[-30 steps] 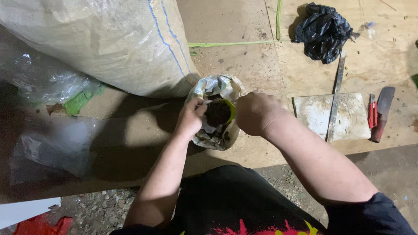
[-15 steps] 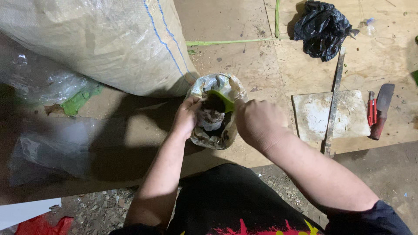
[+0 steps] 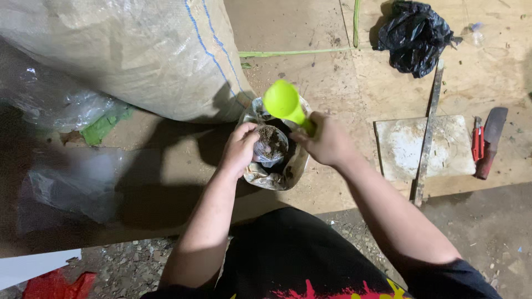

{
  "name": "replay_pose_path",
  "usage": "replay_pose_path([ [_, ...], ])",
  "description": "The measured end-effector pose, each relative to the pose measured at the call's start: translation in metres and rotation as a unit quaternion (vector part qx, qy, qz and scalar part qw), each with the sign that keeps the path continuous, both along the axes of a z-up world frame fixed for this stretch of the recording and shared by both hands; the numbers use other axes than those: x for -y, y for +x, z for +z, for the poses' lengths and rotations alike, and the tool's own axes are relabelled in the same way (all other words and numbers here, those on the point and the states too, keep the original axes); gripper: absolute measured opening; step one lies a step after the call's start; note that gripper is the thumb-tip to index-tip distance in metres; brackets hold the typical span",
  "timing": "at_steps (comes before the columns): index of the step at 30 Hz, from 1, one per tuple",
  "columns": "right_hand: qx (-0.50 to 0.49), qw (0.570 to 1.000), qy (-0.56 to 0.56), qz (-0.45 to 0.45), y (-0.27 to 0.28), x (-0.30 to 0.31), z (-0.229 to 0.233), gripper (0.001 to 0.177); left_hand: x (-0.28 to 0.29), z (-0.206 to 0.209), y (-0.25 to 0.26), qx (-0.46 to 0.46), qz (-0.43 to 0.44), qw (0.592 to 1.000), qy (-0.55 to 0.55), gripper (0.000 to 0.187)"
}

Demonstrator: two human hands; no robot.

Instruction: The person scoops dark granular material from a large sack into a small plastic bag using a green scoop, then ties the bag closed. The person repeats this process to fill a second bag.

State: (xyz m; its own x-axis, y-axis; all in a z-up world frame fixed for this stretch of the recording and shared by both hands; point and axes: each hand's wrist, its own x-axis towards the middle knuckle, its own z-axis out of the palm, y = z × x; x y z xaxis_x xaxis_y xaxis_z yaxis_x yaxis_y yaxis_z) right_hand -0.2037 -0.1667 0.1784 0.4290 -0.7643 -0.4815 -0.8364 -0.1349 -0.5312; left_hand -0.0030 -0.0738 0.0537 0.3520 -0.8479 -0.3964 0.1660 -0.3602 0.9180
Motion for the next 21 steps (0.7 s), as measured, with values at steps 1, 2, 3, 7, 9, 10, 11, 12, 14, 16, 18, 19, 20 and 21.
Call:
replay_pose_path([
  [1, 0.028, 0.999, 0.029, -0.012, 0.004, -0.001, -0.014, 0.043, 0.0, 0.001, -0.002, -0.003, -0.003, 1.0, -0.012, 0.021],
  [2, 0.056, 0.997, 0.056, -0.024, 0.01, -0.003, -0.027, 0.061, 0.0, 0.003, -0.003, -0.005, -0.006, 1.0, -0.026, 0.021],
  [3, 0.085, 0.992, 0.082, -0.035, 0.013, -0.003, -0.037, 0.084, 0.001, 0.005, -0.003, -0.007, -0.008, 0.999, -0.039, 0.02],
  [7, 0.138, 0.989, 0.022, -0.055, 0.01, -0.001, -0.055, 0.04, -0.002, 0.021, -0.004, 0.06, -0.028, 0.998, -0.022, 0.012],
  [9, 0.201, 0.975, 0.01, -0.091, 0.003, -0.002, -0.053, 0.036, -0.003, 0.029, -0.006, 0.077, -0.026, 0.997, 0.001, 0.01],
  [10, 0.195, 0.976, 0.003, -0.094, 0.0, -0.003, -0.051, 0.035, -0.003, 0.032, -0.008, 0.078, -0.028, 0.997, 0.001, 0.01],
  [11, 0.189, 0.977, -0.003, -0.096, -0.004, -0.004, -0.048, 0.033, -0.003, 0.033, -0.011, 0.079, -0.029, 0.996, 0.0, 0.01],
  [12, 0.185, 0.978, -0.012, -0.099, -0.004, -0.005, -0.045, 0.031, -0.002, 0.035, -0.011, 0.081, -0.031, 0.996, -0.002, 0.01],
  [14, 0.234, 0.968, -0.017, -0.09, -0.004, -0.007, -0.04, 0.033, -0.001, 0.034, -0.012, 0.096, -0.033, 0.995, 0.01, 0.009],
  [16, 0.25, 0.964, -0.004, -0.094, -0.005, -0.009, -0.038, 0.034, 0.0, 0.028, -0.011, 0.085, -0.033, 0.996, 0.013, 0.009],
  [18, 0.233, 0.966, 0.028, -0.108, -0.005, -0.011, -0.039, 0.033, -0.001, 0.019, -0.009, 0.048, -0.029, 0.998, 0.006, 0.01],
  [19, 0.216, 0.972, 0.007, -0.087, -0.006, -0.01, -0.041, 0.033, 0.001, 0.014, -0.007, -0.01, -0.019, 1.0, -0.002, 0.01],
  [20, 0.199, 0.978, -0.012, -0.065, -0.008, -0.01, -0.044, 0.033, 0.003, 0.009, -0.007, -0.069, -0.008, 0.998, -0.008, 0.011],
  [21, 0.181, 0.982, -0.032, -0.042, -0.009, -0.011, -0.047, 0.033, 0.002, 0.004, -0.006, -0.127, 0.002, 0.992, -0.015, 0.012],
])
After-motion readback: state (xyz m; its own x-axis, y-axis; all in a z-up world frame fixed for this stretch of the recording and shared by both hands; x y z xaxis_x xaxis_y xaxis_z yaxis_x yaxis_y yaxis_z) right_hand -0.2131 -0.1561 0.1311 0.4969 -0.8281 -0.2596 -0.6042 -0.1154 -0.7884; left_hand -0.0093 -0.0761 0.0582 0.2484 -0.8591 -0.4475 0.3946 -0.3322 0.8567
